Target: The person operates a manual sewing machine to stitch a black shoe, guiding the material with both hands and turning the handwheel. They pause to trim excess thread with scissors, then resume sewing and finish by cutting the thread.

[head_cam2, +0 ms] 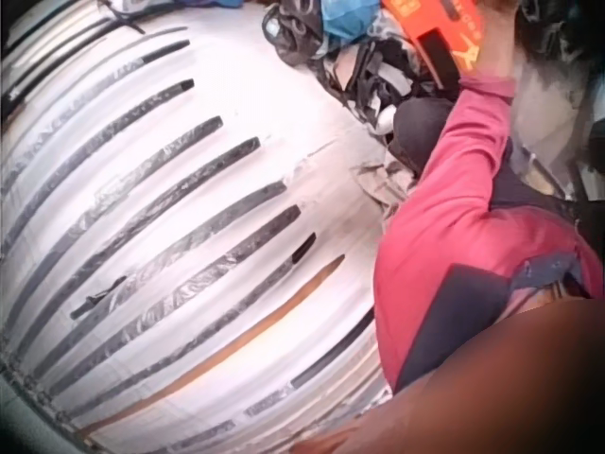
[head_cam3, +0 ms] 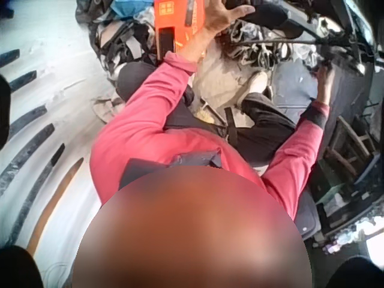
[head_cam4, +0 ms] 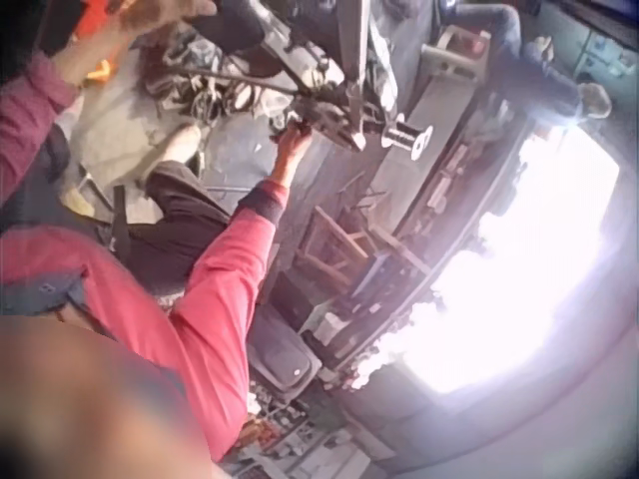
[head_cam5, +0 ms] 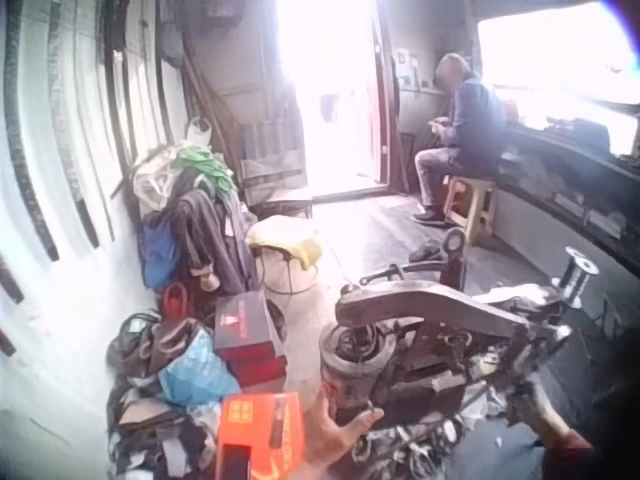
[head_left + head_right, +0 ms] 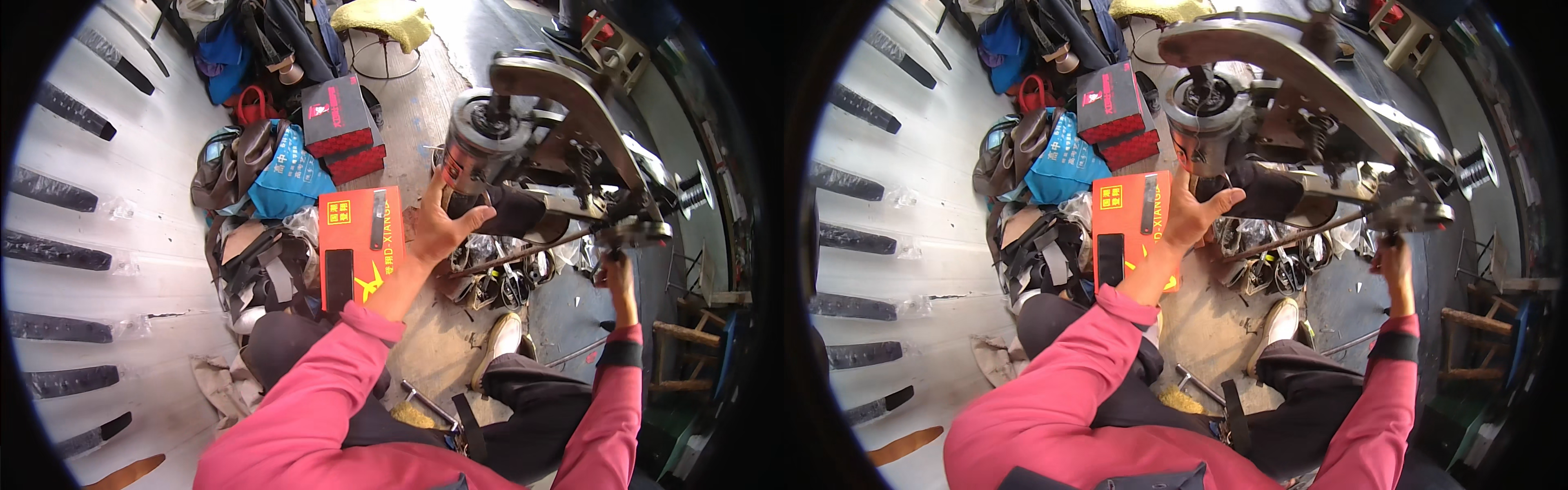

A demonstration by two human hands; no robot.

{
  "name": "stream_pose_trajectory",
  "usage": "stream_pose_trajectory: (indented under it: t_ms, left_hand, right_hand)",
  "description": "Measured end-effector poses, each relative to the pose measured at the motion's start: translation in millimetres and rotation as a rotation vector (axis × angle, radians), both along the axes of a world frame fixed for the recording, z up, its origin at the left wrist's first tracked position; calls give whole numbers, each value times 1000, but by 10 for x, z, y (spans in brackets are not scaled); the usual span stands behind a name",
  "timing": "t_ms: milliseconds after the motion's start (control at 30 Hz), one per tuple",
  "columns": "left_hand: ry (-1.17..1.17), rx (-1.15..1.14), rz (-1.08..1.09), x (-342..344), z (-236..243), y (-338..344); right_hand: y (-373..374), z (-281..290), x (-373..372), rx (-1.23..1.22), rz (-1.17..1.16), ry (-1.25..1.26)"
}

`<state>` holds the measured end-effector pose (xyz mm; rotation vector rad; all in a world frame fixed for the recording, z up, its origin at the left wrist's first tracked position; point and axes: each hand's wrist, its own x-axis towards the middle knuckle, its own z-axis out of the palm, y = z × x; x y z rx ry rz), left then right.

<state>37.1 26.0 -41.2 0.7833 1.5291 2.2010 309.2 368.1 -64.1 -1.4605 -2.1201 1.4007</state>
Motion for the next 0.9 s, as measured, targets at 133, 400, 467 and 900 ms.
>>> stream_pose_trajectory:
  t_ms: [133,400,467,900]
  left_hand:
    - [129,132,23,-43,-174,46]
    - [307,314,23,-131,-400,137]
    - [418,280,-4,-236,-471,154]
    - [537,78,-240,-489,-419,-9]
  right_hand:
    - [-427,36,-135,-78,120,81]
    - [-561,187,-236,-77,68,38]
    - [-559,172,-223,-69,60,49]
    - [-734,946,-242,290,167,126]
